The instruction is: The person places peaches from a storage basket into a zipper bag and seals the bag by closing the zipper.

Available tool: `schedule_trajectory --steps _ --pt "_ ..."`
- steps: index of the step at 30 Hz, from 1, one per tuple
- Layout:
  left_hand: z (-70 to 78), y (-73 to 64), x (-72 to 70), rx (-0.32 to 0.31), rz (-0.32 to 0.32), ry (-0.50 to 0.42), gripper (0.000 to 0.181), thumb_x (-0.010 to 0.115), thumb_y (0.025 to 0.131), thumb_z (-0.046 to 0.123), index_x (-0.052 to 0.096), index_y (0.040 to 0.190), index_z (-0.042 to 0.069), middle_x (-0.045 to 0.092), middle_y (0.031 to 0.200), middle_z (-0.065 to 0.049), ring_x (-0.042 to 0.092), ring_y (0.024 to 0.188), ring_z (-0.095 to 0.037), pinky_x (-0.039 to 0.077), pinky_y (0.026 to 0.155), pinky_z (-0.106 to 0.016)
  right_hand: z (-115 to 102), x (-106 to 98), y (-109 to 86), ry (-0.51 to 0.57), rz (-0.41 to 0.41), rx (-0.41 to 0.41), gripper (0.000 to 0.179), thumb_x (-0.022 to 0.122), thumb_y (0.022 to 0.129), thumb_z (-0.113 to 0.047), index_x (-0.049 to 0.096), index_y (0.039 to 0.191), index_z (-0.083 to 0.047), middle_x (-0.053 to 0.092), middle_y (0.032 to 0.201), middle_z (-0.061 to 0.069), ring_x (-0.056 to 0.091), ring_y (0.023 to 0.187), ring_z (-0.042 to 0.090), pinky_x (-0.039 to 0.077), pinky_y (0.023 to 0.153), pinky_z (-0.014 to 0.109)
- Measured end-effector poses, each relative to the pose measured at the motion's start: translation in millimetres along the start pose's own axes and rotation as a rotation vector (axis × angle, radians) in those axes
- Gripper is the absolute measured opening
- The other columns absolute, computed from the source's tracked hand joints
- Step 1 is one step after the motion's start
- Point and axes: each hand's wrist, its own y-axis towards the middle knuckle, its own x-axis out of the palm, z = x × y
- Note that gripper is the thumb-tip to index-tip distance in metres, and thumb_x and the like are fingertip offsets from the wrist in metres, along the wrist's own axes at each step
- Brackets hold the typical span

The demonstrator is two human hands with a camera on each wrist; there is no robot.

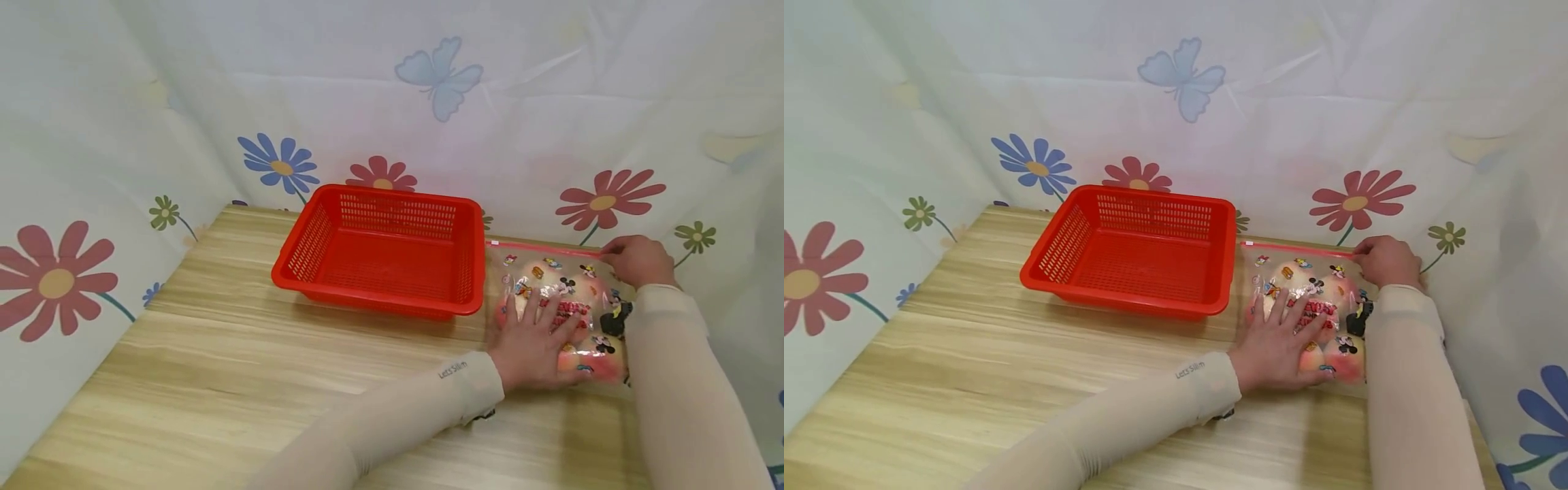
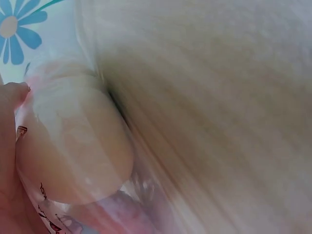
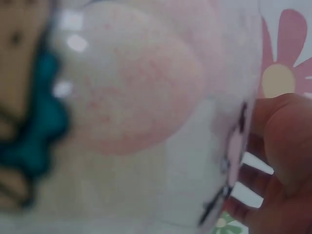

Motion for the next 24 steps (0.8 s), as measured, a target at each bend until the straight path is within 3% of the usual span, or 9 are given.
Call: schedule_trajectory --steps 5,10,14,18,23,24 --pt "2.1 2.4 -0.2 0.001 0.008 0.003 0.084 0.017 0.084 0.083 -0.001 0.154 0.040 0.004 0.165 0.000 0.000 0.151 -0.035 0.003 0.116 -0.066 -5 -9 -10.0 -0.012 -0.052 -0.004 0.041 0.057 0.095 -0.024 0.056 0.124 0.005 0.056 0.120 0.034 0.052 0.099 0.047 0.047 0.082 0.061" --pt "0.1 3.6 -1.3 0.010 -0.009 -0.019 0.086 0.016 0.083 0.084 -0.001 0.154 0.040 0.006 0.165 0.000 0.000 0.152 -0.033 0.001 0.116 -0.066 -19 -18 -29.3 -0.010 -0.131 -0.034 0.058 0.056 0.096 -0.034 0.045 0.137 0.005 0.050 0.129 0.036 0.049 0.108 0.050 0.042 0.092 0.067" --pt "-3.6 0.5 -1.4 0.017 -0.019 -0.090 0.087 0.018 0.083 0.084 0.000 0.155 0.038 0.001 0.165 0.000 -0.003 0.152 -0.030 0.002 0.118 -0.062 -32 -16 -55.4 -0.037 -0.173 -0.119 0.068 0.053 0.096 -0.042 0.036 0.144 0.003 0.045 0.136 0.035 0.044 0.119 0.053 0.036 0.098 0.071" --pt "-7.7 -7.8 -1.4 0.016 0.005 -0.153 0.091 0.023 0.082 0.084 0.000 0.155 0.035 -0.005 0.165 0.000 -0.005 0.152 -0.030 0.006 0.120 -0.058 -40 -10 -89.7 -0.102 -0.201 -0.202 0.073 0.044 0.099 -0.049 0.027 0.149 0.002 0.031 0.146 0.037 0.029 0.132 0.056 0.029 0.103 0.071" --pt "-11.4 -14.5 0.6 -0.002 0.043 -0.124 0.093 0.021 0.082 0.084 0.003 0.156 0.031 -0.002 0.165 -0.001 -0.001 0.152 -0.031 0.010 0.121 -0.055 -39 9 -125.3 -0.135 -0.194 -0.277 0.077 0.041 0.099 -0.053 0.024 0.151 0.001 0.019 0.152 0.037 0.020 0.136 0.058 0.025 0.105 0.072" --pt "-11.9 -14.8 1.8 -0.002 0.049 -0.114 0.093 0.021 0.083 0.084 0.005 0.156 0.029 0.000 0.165 -0.002 0.000 0.152 -0.031 0.011 0.121 -0.054 -37 14 -129.9 -0.152 -0.180 -0.328 0.080 0.037 0.098 -0.058 0.027 0.150 0.002 0.021 0.152 0.036 0.020 0.136 0.058 0.025 0.106 0.072"
